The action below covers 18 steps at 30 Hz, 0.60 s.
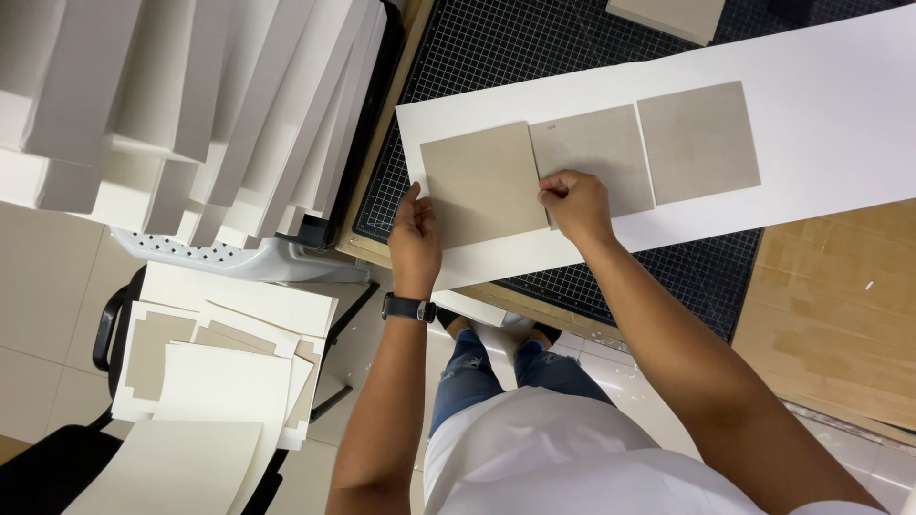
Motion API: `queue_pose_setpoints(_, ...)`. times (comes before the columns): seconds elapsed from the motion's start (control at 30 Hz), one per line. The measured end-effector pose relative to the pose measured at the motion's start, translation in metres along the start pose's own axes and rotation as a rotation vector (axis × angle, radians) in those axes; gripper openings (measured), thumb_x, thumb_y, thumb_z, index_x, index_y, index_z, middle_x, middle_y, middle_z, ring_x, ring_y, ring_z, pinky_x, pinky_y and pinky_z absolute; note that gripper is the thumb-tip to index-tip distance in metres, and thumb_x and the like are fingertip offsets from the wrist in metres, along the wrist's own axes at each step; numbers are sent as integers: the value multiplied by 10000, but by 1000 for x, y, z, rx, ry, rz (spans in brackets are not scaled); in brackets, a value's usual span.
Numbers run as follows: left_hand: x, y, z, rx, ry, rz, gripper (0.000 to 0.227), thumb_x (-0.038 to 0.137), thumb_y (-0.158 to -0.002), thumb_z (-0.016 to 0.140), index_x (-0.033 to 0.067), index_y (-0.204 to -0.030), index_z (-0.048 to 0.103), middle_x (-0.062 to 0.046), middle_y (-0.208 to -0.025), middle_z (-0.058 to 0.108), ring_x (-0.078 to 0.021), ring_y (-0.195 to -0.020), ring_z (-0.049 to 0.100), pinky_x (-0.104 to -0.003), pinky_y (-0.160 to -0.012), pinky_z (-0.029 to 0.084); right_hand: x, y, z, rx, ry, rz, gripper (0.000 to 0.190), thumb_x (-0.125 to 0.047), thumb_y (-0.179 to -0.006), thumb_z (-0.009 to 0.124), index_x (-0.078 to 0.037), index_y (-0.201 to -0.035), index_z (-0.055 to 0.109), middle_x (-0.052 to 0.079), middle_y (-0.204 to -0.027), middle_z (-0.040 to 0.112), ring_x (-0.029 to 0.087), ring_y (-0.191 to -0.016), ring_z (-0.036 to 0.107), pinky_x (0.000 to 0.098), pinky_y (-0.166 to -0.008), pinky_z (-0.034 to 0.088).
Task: Applying glue to a large sheet and precisely mounting cardboard panels, followed by smoothing and trimming the edges.
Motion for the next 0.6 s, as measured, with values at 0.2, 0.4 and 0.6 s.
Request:
queue_pose_setpoints(0.2,-2,0,0,-18,11,6,532,-72,-964,518,83,-1472,548,-180,-1213,728,-295,-1154,701,-419,-1020,569,-9,6,0,-17,11,-15,208,-67,-911,683,-88,-1086,793,151,-981,771,325,-931,741,401,-732,609)
queue_pose_setpoints(0.4,11,5,-3,-16,-10,14,513,-65,-974,521,80,-1465,551,-190,-1228,725,-307,-1162,700,-422,-1012,577,-11,6,4,-14,53,-51,206,-70,-928,673,-74,-1098,790,171,-993,768,336,-941,744,406,-752,621)
queue_pose_setpoints(0.6,5,6,-2,-14,-53,37,518,-74,-976,517,75,-1471,545,-184,-1229,726,-292,-1137,706,-391,-995,585,-15,11,6,-12,196,-151,207,-95,-937,677,-51,-1108,786,190,-972,751,369,-940,741,440,-780,622)
Point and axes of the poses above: each hand's wrist, its own y-axis away from the middle knuckle, its own z-axis out of the palm, x = y × z, the point moved 5 cm from there along -y, towards the middle knuckle
